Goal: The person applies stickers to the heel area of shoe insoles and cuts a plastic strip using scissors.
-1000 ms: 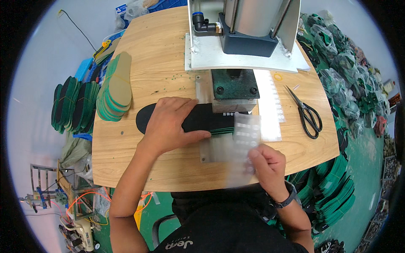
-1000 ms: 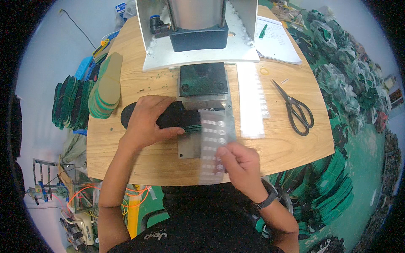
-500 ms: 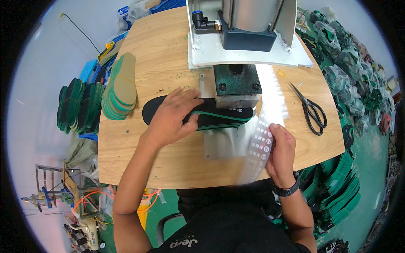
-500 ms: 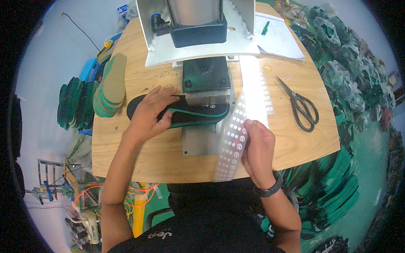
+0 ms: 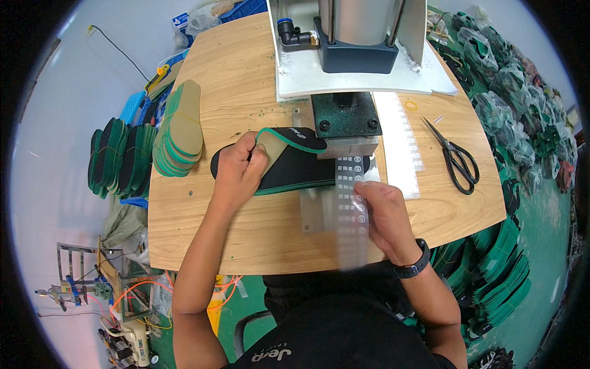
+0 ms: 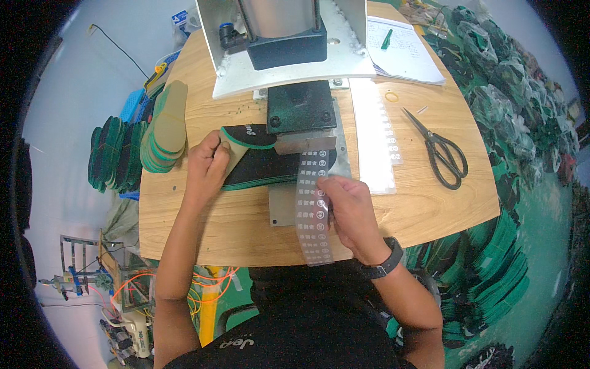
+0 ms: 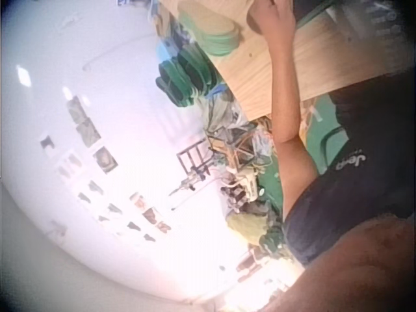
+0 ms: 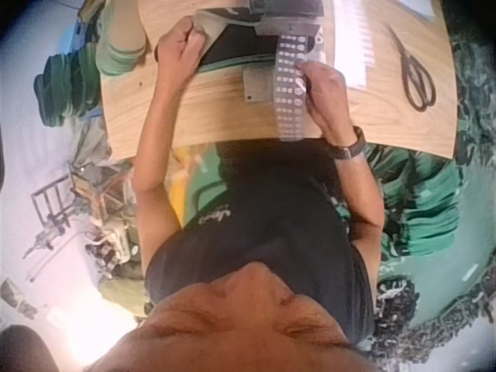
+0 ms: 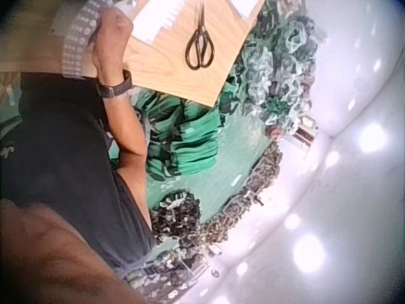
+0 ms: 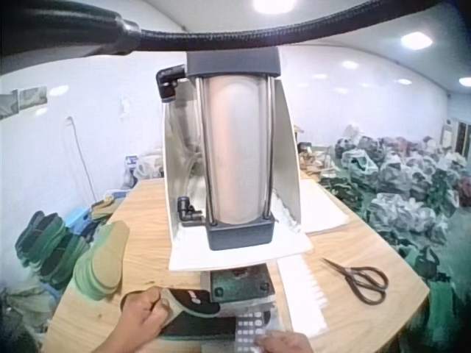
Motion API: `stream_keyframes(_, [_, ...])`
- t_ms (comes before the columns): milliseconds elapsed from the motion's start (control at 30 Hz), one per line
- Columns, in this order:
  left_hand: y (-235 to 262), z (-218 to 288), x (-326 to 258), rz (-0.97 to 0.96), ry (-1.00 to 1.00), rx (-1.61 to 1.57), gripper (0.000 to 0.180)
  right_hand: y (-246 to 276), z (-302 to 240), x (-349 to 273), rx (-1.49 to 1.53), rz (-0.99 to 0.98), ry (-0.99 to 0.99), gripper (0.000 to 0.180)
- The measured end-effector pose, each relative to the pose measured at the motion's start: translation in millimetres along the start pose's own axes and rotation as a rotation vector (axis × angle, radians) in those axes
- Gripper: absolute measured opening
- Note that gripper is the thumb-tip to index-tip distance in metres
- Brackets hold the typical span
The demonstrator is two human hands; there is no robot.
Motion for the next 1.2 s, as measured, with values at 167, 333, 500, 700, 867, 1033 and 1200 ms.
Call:
stream_keyframes(167, [1,3,1,0.021,-0.050,0.017,0.009,0,0,4,-0.042,-0.004,-0.018,0.022])
stream_keyframes(333, [-2,7,0,0.040,-0.057,-0.005,0.010,4,1,6,-0.102,0.040,-0.069,0.024])
stream_keyframes(500, [-5,9,-1,-0.013,-0.019,0.079,0.020,-1,0,6,-0.116,0.037,-0.099,0.023])
stream_keyframes(700, [-8,28,1,-0.192,-0.139,0.364,0.054,2,7,9,-0.121,-0.003,-0.057,0.024])
stream_keyframes(867, [-12,27,4,-0.265,-0.129,0.415,0.070,3,6,10,-0.159,-0.013,-0.028,0.022])
stream_keyframes(1033, [-10,14,3,-0.260,-0.071,0.432,0.068,1,5,6,-0.155,0.007,0.065,0.020])
stream_keyframes(1200, [-2,24,4,-0.277,-0.117,0.208,0.058,17,-11,-19,-0.023,0.116,0.199,0.017])
Point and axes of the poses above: each hand's wrist, its own x-axis towards the middle knuckle, its own y-axis out of the back of the hand, z = x × y, the point moved 3 cm from there along x, towards the middle knuckle, and after that the axes turned 12 degrees about -z, right-handed, at the moved point
